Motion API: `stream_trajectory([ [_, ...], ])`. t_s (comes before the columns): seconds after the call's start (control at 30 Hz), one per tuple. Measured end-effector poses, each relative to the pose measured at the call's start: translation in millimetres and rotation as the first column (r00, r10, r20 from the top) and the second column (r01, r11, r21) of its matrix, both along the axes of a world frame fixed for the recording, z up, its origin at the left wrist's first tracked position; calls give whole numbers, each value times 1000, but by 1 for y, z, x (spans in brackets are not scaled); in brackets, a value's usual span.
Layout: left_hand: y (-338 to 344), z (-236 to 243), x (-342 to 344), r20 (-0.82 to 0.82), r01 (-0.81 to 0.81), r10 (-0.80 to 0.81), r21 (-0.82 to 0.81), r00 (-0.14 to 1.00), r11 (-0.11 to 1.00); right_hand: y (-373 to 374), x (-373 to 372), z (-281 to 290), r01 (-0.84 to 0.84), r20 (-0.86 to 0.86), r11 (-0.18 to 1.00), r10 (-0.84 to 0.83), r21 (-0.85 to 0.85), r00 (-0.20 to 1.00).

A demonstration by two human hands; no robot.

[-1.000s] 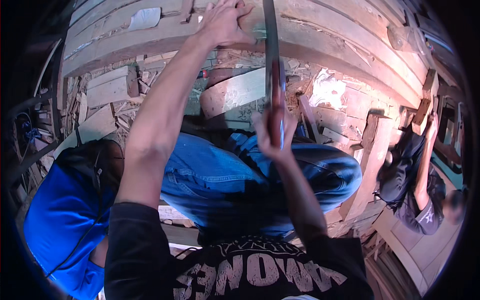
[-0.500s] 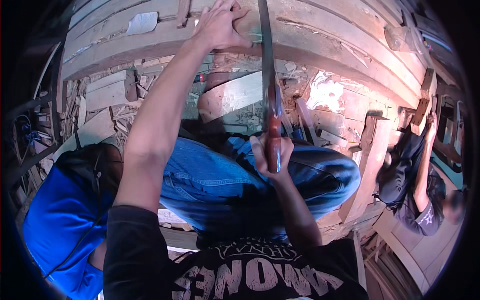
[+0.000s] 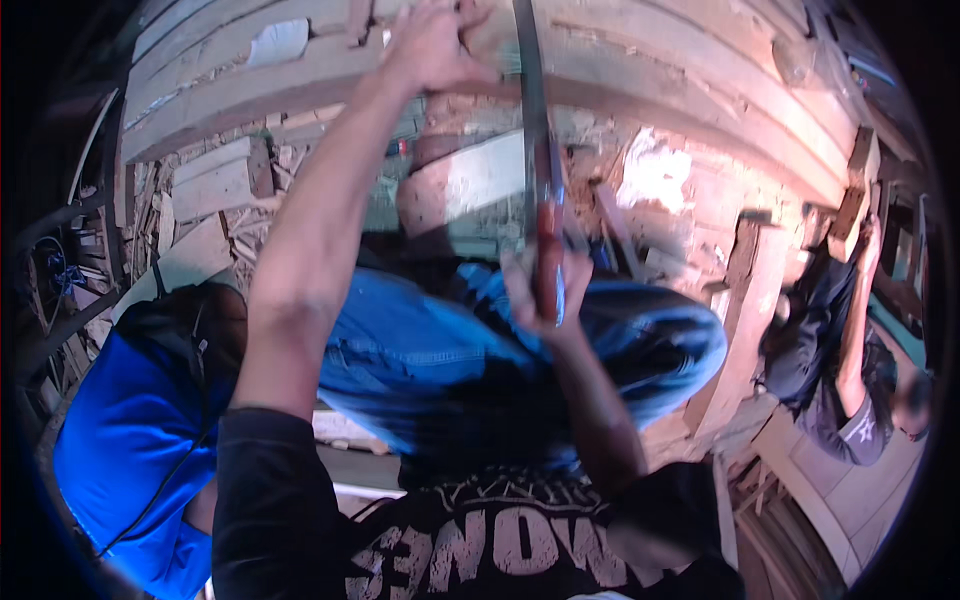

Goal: The recorder uses a hand saw to cut through a piece of wood placed on a stack of lumber.

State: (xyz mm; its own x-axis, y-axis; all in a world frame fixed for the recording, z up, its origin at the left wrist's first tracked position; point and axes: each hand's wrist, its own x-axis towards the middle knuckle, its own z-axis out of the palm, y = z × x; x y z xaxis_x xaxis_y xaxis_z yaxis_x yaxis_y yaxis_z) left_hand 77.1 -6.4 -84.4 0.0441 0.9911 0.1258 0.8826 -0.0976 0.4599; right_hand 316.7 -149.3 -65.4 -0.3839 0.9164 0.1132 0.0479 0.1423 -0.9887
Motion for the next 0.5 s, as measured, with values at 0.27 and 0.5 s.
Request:
stream_trajectory([
  [0.27,5,-1,4,-13,23,-22,58,1000,998,-23,10,15,12,-29,1000,-12,2,999],
  [0.5,4,1,-7,-18,4,-4,26,1000,1000,9,-15,20,50,47,962,-65,269,997],
])
